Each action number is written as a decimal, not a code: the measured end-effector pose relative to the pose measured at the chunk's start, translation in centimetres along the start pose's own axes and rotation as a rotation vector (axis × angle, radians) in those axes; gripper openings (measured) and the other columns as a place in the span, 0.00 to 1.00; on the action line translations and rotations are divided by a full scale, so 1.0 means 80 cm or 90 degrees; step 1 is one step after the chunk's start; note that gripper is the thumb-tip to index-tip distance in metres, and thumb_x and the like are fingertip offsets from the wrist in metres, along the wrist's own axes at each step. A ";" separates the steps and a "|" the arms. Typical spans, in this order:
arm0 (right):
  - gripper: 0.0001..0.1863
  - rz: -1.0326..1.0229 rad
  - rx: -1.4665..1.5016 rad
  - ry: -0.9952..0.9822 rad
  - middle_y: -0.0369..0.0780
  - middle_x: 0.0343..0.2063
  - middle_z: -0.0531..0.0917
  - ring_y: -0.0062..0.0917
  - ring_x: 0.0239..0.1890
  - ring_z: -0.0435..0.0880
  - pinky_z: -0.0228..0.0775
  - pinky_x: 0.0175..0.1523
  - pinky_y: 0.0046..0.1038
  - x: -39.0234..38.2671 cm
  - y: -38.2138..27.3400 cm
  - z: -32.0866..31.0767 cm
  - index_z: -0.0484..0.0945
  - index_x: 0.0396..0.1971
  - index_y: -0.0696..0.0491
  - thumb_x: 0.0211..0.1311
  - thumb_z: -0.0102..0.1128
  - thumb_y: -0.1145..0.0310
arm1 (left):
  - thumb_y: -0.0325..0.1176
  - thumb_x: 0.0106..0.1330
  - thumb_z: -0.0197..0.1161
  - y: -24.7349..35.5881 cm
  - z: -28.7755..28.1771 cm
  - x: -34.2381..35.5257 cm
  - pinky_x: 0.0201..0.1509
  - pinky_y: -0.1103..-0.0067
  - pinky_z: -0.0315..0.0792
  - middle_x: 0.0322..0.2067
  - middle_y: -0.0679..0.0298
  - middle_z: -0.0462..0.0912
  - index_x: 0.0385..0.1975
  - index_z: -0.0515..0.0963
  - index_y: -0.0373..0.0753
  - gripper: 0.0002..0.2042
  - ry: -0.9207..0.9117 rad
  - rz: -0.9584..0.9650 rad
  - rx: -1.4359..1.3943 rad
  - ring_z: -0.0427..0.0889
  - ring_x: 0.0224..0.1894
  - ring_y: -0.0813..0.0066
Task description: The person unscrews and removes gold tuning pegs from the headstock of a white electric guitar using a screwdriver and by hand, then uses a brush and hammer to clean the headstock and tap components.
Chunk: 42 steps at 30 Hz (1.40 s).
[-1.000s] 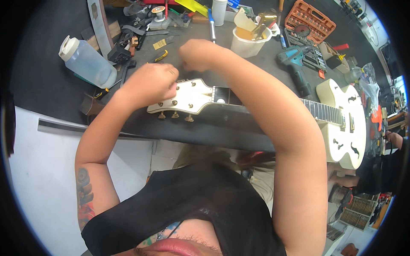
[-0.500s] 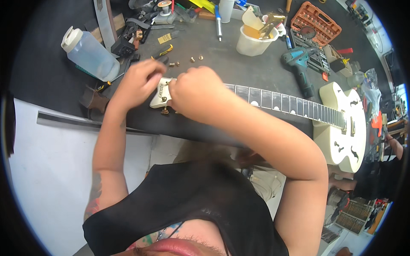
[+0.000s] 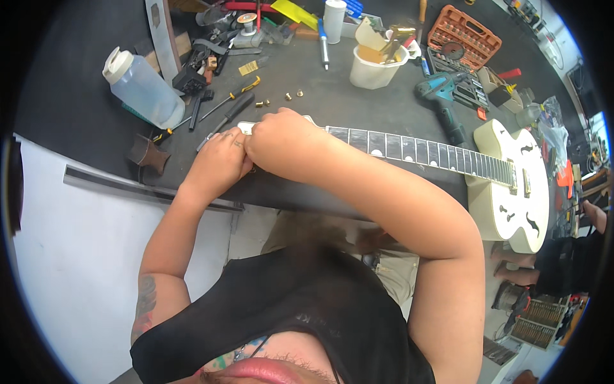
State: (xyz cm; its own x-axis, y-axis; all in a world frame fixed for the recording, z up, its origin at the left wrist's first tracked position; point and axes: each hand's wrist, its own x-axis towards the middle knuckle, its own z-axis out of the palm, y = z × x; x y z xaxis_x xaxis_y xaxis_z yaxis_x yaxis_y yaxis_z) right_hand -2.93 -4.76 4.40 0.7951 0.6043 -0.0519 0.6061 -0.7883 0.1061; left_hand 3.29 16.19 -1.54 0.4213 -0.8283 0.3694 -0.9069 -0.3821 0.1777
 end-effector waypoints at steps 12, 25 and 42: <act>0.09 0.264 0.385 0.275 0.42 0.28 0.87 0.30 0.30 0.88 0.81 0.40 0.34 -0.010 0.086 -0.023 0.83 0.39 0.58 0.60 0.66 0.72 | 0.28 0.75 0.52 -0.079 0.003 0.031 0.42 0.67 0.79 0.37 0.59 0.84 0.42 0.77 0.32 0.08 0.161 -0.413 -0.459 0.85 0.40 0.65; 0.27 0.318 0.237 -0.125 0.56 0.48 0.88 0.54 0.55 0.86 0.77 0.60 0.51 0.023 0.143 0.040 0.69 0.61 0.60 0.77 0.59 0.54 | 0.43 0.75 0.64 -0.071 0.027 0.136 0.51 0.59 0.81 0.44 0.50 0.84 0.53 0.76 0.37 0.17 -0.188 0.019 0.183 0.87 0.48 0.51; 0.20 0.354 0.283 -0.042 0.55 0.49 0.88 0.51 0.53 0.88 0.79 0.58 0.47 0.013 0.173 0.049 0.79 0.53 0.60 0.70 0.63 0.60 | 0.27 0.69 0.57 -0.089 0.021 0.148 0.50 0.60 0.83 0.38 0.50 0.87 0.41 0.79 0.32 0.07 -0.252 0.224 0.226 0.89 0.45 0.50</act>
State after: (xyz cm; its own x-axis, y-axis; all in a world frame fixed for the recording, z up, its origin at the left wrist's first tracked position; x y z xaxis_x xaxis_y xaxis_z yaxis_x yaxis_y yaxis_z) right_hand 6.35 -15.50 1.89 0.9804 0.1015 -0.1691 0.0511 -0.9589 -0.2792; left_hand 14.72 8.41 0.07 0.1252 -0.9918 -0.0267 -0.9659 -0.1157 -0.2314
